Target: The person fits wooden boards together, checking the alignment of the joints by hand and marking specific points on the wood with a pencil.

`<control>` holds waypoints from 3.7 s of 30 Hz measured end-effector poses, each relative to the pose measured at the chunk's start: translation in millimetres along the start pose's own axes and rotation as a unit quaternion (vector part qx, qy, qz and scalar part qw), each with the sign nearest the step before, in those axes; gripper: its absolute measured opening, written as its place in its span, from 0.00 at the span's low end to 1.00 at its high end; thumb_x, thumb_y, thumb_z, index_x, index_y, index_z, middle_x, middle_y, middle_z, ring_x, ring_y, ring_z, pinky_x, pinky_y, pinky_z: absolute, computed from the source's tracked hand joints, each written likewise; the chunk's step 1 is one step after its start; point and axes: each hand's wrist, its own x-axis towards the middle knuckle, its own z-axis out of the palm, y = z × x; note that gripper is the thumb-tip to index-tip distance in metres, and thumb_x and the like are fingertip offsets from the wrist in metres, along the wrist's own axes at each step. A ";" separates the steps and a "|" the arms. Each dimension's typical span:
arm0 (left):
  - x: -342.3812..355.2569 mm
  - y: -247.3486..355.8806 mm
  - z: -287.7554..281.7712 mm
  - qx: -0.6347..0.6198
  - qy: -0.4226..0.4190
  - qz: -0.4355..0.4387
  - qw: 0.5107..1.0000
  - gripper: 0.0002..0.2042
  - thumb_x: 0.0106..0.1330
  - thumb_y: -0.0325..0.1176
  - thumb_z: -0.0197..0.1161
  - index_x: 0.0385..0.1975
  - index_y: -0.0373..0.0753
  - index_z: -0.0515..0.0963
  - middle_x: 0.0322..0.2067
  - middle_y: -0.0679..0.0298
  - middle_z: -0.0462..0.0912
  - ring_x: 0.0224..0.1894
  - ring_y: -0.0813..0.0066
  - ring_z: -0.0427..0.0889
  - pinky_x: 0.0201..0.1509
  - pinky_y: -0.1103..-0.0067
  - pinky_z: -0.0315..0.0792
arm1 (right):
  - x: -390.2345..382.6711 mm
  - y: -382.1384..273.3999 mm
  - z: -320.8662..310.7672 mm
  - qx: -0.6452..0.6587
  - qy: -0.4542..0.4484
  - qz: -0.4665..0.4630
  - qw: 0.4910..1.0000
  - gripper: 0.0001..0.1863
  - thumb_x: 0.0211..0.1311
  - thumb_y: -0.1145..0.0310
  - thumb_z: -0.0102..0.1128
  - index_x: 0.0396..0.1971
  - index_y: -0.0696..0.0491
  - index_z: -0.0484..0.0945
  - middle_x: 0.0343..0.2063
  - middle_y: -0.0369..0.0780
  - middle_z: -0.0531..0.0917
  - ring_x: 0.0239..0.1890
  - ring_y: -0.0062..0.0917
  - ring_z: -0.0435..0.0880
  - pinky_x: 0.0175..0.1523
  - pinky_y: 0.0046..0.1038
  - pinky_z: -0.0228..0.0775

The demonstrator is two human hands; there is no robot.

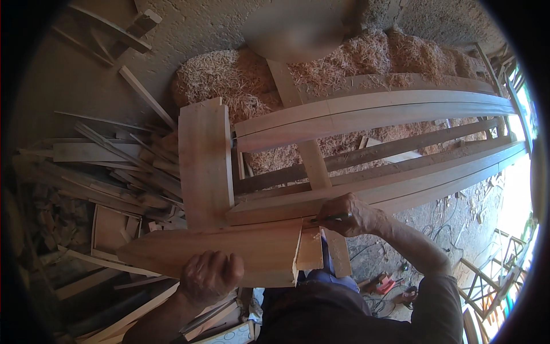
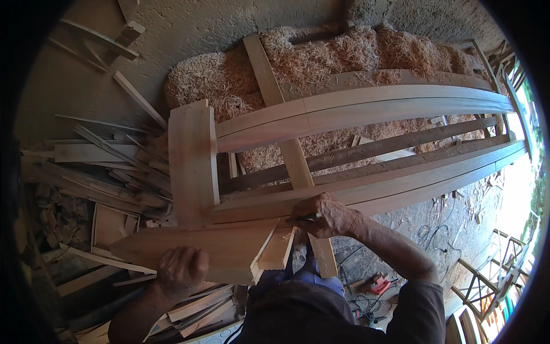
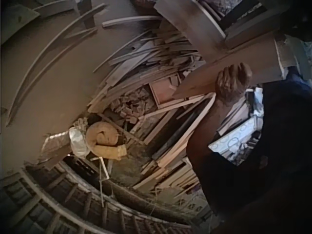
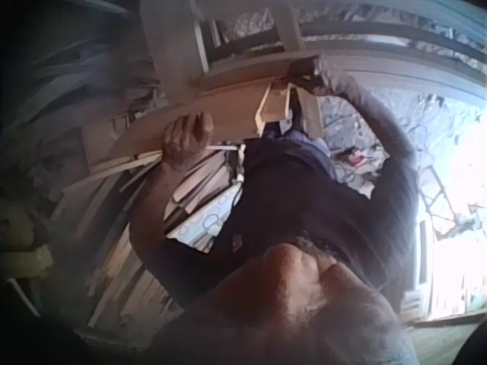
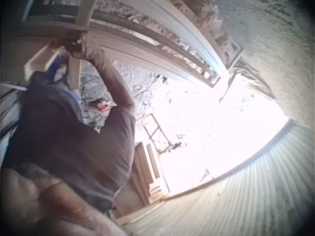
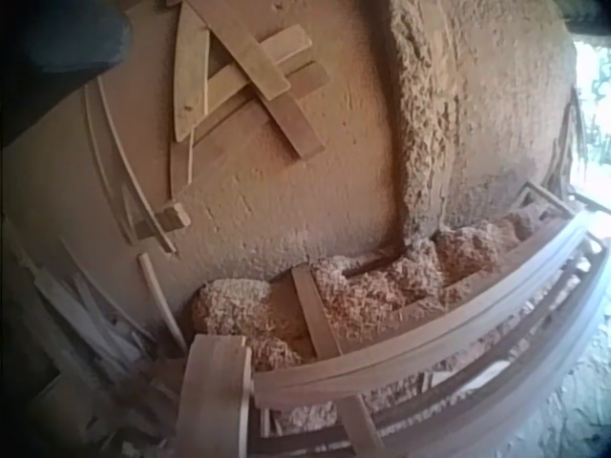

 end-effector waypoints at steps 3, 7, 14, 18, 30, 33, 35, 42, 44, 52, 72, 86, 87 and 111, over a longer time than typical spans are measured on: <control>1.3 2.4 -2.0 -0.022 -0.004 -0.010 1.000 0.23 0.55 0.27 0.65 0.50 0.38 0.65 0.25 0.63 0.71 0.24 0.65 0.78 0.24 0.68 0.71 | 0.8 0.7 1.7 0.021 0.002 -0.008 1.000 0.05 0.60 0.71 0.69 0.35 0.53 0.86 0.29 0.44 0.86 0.34 0.43 0.87 0.39 0.40 0.79; 1.6 2.7 -0.4 -0.024 0.006 -0.013 1.000 0.22 0.56 0.27 0.65 0.50 0.38 0.65 0.25 0.62 0.72 0.24 0.65 0.78 0.24 0.68 0.71 | -3.2 -3.2 -7.0 0.005 -0.013 0.012 1.000 0.05 0.60 0.72 0.68 0.35 0.54 0.85 0.29 0.44 0.86 0.34 0.43 0.87 0.39 0.40 0.79; -1.2 2.8 2.4 -0.023 0.004 -0.016 1.000 0.22 0.57 0.27 0.64 0.51 0.37 0.66 0.25 0.62 0.72 0.24 0.63 0.78 0.24 0.67 0.70 | 4.3 1.3 3.9 0.033 -0.009 -0.013 0.999 0.04 0.60 0.72 0.68 0.35 0.54 0.85 0.29 0.44 0.86 0.34 0.42 0.87 0.39 0.39 0.79; -0.7 2.6 1.2 -0.027 0.005 -0.016 1.000 0.22 0.57 0.27 0.64 0.51 0.37 0.66 0.25 0.61 0.72 0.25 0.63 0.78 0.24 0.67 0.71 | -1.0 -3.8 -2.6 0.008 -0.020 0.013 1.000 0.05 0.60 0.72 0.68 0.35 0.54 0.85 0.29 0.45 0.86 0.34 0.42 0.88 0.40 0.39 0.80; 0.8 1.1 4.2 0.015 0.024 -0.005 1.000 0.23 0.55 0.30 0.67 0.50 0.39 0.68 0.27 0.63 0.74 0.27 0.66 0.80 0.29 0.69 0.77 | -36.7 -15.6 12.8 0.040 0.201 0.030 0.978 0.13 0.66 0.74 0.64 0.50 0.54 0.82 0.35 0.45 0.87 0.39 0.43 0.89 0.44 0.37 0.81; -1.1 4.1 5.6 0.009 0.031 -0.012 0.999 0.21 0.56 0.29 0.67 0.50 0.39 0.68 0.28 0.63 0.74 0.28 0.65 0.81 0.30 0.69 0.77 | -41.9 -13.2 29.0 0.001 0.222 0.011 0.975 0.13 0.69 0.73 0.62 0.51 0.53 0.81 0.38 0.47 0.86 0.42 0.44 0.88 0.47 0.39 0.80; -3.3 3.5 6.7 0.005 0.004 -0.023 1.000 0.30 0.50 0.38 0.78 0.50 0.38 0.69 0.32 0.58 0.78 0.32 0.59 0.84 0.34 0.65 0.79 | -43.8 -12.3 35.2 -0.031 0.238 0.017 0.971 0.12 0.71 0.71 0.60 0.51 0.53 0.81 0.40 0.48 0.86 0.44 0.45 0.87 0.48 0.40 0.79; 0.4 7.8 6.1 0.013 0.040 -0.032 0.999 0.34 0.48 0.47 0.81 0.49 0.39 0.69 0.29 0.62 0.77 0.30 0.61 0.84 0.33 0.68 0.80 | -42.4 -3.6 57.6 0.022 0.225 -0.018 0.974 0.18 0.77 0.55 0.54 0.51 0.53 0.81 0.41 0.46 0.87 0.46 0.44 0.87 0.51 0.41 0.78; 2.5 9.9 3.8 0.016 0.048 -0.028 0.998 0.34 0.50 0.49 0.82 0.48 0.39 0.69 0.30 0.59 0.79 0.29 0.59 0.85 0.31 0.66 0.81 | -45.5 -2.3 56.4 0.064 0.222 0.011 0.973 0.20 0.77 0.53 0.52 0.51 0.53 0.81 0.42 0.45 0.87 0.47 0.42 0.88 0.52 0.39 0.78; 1.1 10.4 6.9 0.038 0.050 -0.029 0.998 0.34 0.49 0.50 0.82 0.48 0.38 0.69 0.31 0.59 0.80 0.29 0.59 0.85 0.31 0.66 0.81 | -41.5 11.4 54.9 0.111 0.291 0.028 0.950 0.21 0.78 0.51 0.52 0.51 0.54 0.82 0.41 0.45 0.88 0.46 0.36 0.89 0.51 0.36 0.77; 0.2 8.9 6.9 0.045 0.044 -0.018 0.998 0.35 0.47 0.48 0.84 0.48 0.36 0.70 0.32 0.57 0.80 0.30 0.57 0.86 0.32 0.66 0.82 | -41.2 15.8 59.0 0.124 0.307 0.044 0.943 0.24 0.75 0.47 0.56 0.51 0.53 0.83 0.36 0.46 0.88 0.43 0.37 0.89 0.49 0.38 0.77; -8.6 10.9 9.4 0.022 0.071 -0.022 0.997 0.30 0.52 0.50 0.80 0.45 0.38 0.71 0.31 0.58 0.80 0.31 0.59 0.86 0.34 0.67 0.82 | -37.9 -1.6 58.7 0.100 0.303 0.031 0.947 0.19 0.76 0.55 0.57 0.50 0.57 0.82 0.40 0.46 0.87 0.45 0.32 0.88 0.51 0.33 0.76; -7.1 10.5 8.8 0.010 0.057 -0.027 0.998 0.29 0.54 0.50 0.78 0.45 0.39 0.70 0.31 0.58 0.80 0.31 0.59 0.86 0.35 0.67 0.82 | -38.6 -3.6 57.6 0.101 0.302 0.028 0.947 0.18 0.76 0.57 0.57 0.50 0.58 0.82 0.40 0.45 0.88 0.45 0.31 0.88 0.51 0.32 0.76; -5.9 8.4 18.8 -0.020 0.096 -0.044 0.994 0.24 0.58 0.42 0.74 0.45 0.39 0.67 0.29 0.60 0.79 0.31 0.62 0.87 0.33 0.67 0.83 | -37.5 -3.3 81.7 0.062 0.314 -0.054 0.946 0.38 0.75 0.35 0.45 0.54 0.61 0.78 0.47 0.47 0.83 0.51 0.33 0.81 0.58 0.36 0.72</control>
